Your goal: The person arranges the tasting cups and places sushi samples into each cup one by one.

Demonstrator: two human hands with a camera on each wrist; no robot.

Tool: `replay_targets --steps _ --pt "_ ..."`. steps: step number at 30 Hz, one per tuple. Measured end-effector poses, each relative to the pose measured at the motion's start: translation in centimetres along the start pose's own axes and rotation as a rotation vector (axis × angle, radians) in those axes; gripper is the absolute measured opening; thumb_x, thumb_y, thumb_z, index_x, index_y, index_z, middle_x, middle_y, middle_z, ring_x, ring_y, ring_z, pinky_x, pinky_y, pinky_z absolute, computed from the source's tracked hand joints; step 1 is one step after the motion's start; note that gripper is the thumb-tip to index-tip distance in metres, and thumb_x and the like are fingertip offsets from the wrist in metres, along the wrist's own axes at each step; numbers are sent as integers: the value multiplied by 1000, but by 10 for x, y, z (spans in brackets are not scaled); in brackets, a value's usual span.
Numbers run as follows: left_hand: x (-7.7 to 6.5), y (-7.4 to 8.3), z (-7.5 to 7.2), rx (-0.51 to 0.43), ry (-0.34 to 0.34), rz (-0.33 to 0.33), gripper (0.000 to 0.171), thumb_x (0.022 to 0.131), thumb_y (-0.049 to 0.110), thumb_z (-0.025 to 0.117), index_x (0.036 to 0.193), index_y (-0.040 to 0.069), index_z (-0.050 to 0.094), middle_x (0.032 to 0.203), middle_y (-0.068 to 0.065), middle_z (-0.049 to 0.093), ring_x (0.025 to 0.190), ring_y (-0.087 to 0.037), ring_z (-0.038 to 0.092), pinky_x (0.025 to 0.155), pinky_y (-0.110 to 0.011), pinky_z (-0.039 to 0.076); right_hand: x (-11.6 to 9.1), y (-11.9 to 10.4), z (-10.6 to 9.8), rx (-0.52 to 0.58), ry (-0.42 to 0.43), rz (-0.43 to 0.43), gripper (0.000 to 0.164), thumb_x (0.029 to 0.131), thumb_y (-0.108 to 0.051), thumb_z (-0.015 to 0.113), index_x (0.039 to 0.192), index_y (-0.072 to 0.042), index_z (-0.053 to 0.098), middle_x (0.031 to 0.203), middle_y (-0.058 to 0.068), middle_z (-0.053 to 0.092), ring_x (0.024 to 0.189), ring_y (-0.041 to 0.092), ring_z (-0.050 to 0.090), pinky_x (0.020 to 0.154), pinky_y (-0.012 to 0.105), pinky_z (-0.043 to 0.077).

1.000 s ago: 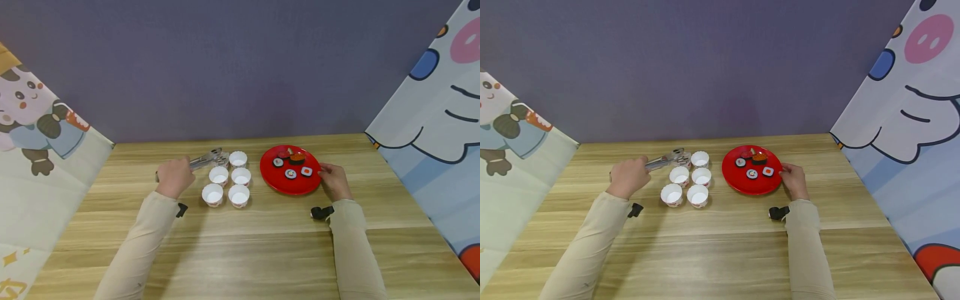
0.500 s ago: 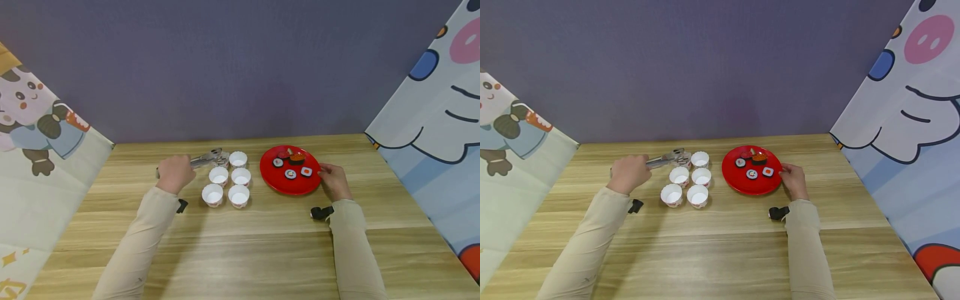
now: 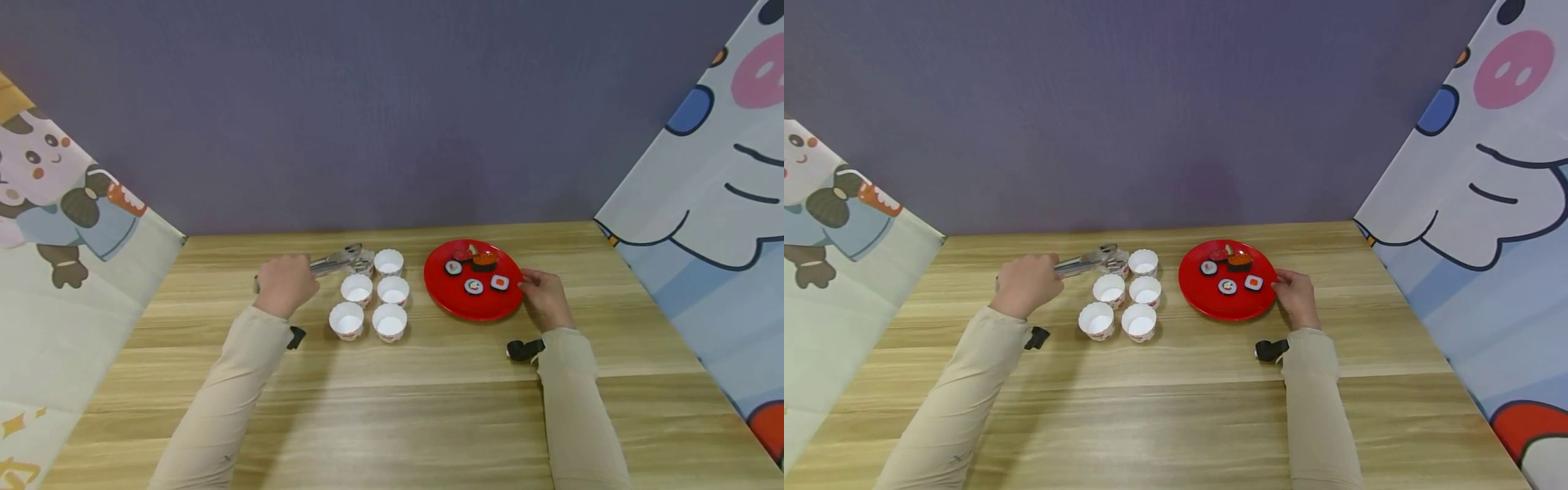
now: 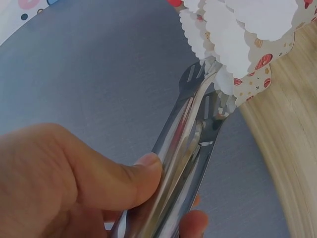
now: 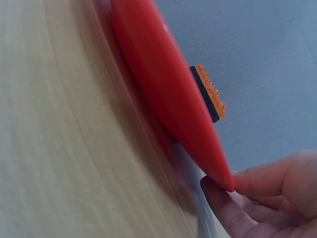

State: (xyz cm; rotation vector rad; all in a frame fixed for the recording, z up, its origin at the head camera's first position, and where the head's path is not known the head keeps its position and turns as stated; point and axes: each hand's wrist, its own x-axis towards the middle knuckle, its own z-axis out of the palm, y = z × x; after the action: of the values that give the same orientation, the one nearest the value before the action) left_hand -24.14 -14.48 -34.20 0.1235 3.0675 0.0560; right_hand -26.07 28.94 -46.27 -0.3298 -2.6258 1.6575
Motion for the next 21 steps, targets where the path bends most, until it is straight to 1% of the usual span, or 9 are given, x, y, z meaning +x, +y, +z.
replay_targets --steps 2,4,7,11,14,17,21 --pt "0 0 0 -2 -5 -4 19 87 20 55 75 6 58 63 -9 53 58 -24 49 49 -43 46 0 0 0 -10 -1 7 42 90 3 45 130 15 44 130 31 49 119 33 48 76 10 40" --pt "0 0 -1 -4 -7 -7 19 87 19 54 73 7 56 63 -9 52 58 -24 48 49 -42 45 0 -1 0 -12 -1 11 42 90 3 45 131 15 43 130 30 49 120 33 47 78 12 40" --pt "-1 0 -2 -4 -10 -7 18 86 18 53 73 6 56 63 -10 52 58 -24 48 49 -42 45 0 -1 0 -26 -2 12 42 91 2 45 131 15 44 131 30 49 120 33 48 79 13 41" --pt "-1 0 -3 1 -4 -4 17 86 19 53 78 4 59 66 -12 55 60 -26 52 51 -44 46 0 -1 -1 -40 -6 6 42 91 1 46 131 15 44 131 31 48 120 35 48 79 14 41" --pt "-2 0 -3 3 1 -2 18 86 19 54 76 4 59 66 -12 55 60 -27 52 52 -45 46 -1 -1 -1 -48 -5 0 41 91 1 46 130 15 44 130 30 49 120 35 48 82 17 42" --pt "-2 1 -3 7 -1 -2 21 86 20 54 69 7 55 64 -10 54 59 -25 50 51 -43 46 -1 -2 -1 -50 -7 -4 41 91 1 45 130 15 44 130 30 49 120 35 48 87 22 43" --pt "-2 1 -3 3 -6 -2 25 86 20 54 64 10 50 63 -9 53 59 -25 49 51 -43 45 -2 -3 -2 -57 -6 1 41 92 1 44 131 14 44 130 30 49 120 35 48 95 34 42"
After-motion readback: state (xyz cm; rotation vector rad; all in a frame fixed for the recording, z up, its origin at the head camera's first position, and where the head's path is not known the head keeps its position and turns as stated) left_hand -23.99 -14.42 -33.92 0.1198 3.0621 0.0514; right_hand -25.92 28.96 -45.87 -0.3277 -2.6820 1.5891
